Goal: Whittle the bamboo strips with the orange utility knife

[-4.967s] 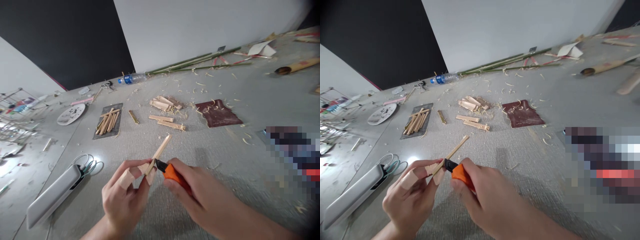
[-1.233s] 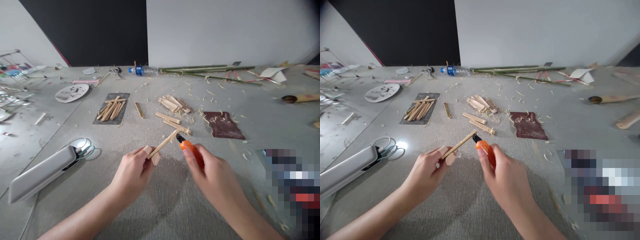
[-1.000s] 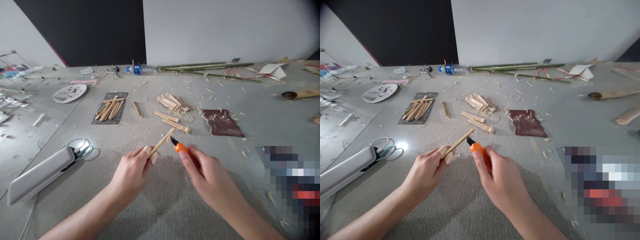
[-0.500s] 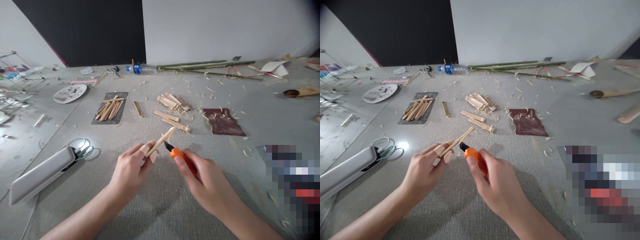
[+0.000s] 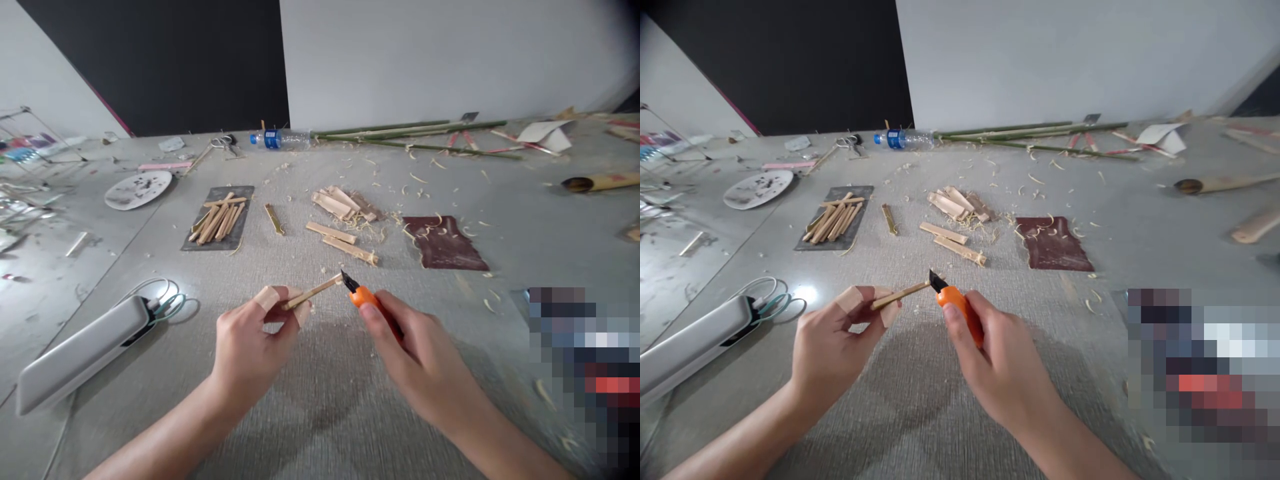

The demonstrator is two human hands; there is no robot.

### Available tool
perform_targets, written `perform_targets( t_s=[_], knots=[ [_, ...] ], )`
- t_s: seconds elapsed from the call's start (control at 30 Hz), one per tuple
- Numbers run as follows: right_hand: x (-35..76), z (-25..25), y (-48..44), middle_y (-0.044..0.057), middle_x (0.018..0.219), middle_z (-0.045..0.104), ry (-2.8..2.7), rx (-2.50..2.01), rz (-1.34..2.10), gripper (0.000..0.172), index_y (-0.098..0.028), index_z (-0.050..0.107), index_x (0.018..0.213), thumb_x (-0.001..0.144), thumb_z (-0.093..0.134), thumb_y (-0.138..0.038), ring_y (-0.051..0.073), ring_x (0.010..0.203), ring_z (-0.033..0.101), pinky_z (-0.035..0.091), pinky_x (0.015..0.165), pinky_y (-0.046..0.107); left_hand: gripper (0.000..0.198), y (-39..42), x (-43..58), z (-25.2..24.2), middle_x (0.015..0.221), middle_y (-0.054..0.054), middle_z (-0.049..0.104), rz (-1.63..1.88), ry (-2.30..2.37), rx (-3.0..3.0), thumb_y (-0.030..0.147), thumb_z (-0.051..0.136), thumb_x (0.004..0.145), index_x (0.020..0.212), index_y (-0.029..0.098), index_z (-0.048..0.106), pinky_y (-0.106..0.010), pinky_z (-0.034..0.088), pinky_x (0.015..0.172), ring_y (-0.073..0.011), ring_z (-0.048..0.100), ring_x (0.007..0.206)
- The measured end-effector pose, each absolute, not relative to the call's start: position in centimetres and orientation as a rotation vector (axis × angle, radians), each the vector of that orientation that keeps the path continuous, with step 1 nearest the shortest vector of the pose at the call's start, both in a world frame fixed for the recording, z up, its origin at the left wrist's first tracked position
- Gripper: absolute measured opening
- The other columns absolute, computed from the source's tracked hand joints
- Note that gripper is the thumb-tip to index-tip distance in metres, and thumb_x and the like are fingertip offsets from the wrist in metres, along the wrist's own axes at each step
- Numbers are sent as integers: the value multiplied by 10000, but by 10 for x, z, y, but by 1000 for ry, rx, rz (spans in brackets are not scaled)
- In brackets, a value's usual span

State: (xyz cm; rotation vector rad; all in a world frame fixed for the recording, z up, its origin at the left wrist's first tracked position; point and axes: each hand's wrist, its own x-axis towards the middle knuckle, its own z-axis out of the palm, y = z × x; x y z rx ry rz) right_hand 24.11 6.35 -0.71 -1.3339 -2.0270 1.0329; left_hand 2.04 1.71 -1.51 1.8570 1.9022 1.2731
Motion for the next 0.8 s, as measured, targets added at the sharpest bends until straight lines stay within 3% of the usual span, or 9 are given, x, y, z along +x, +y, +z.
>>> perform_targets(
  t_s=[0.4, 0.8],
  knots=[
    [237, -2, 49, -88, 583, 463, -2169, -1081, 1004, 283, -258, 474, 849, 1046, 529, -454, 102, 471, 442, 330, 485, 274, 69, 15, 22, -12, 855, 41, 843, 1336, 1962, 1769, 202, 760, 874, 844, 236, 707, -179, 611, 660, -122, 787, 665],
    [234, -8, 47, -68, 595, 517, -2250, -1186, 1053, 365, -258, 463, 835, 1074, 457, -535, 133, 503, 460, 286, 530, 305, 137, 12, 22, -5, 867, 48, 839, 1384, 1916, 2023, 126, 753, 869, 799, 243, 740, -197, 620, 695, -110, 763, 669]
  ],
)
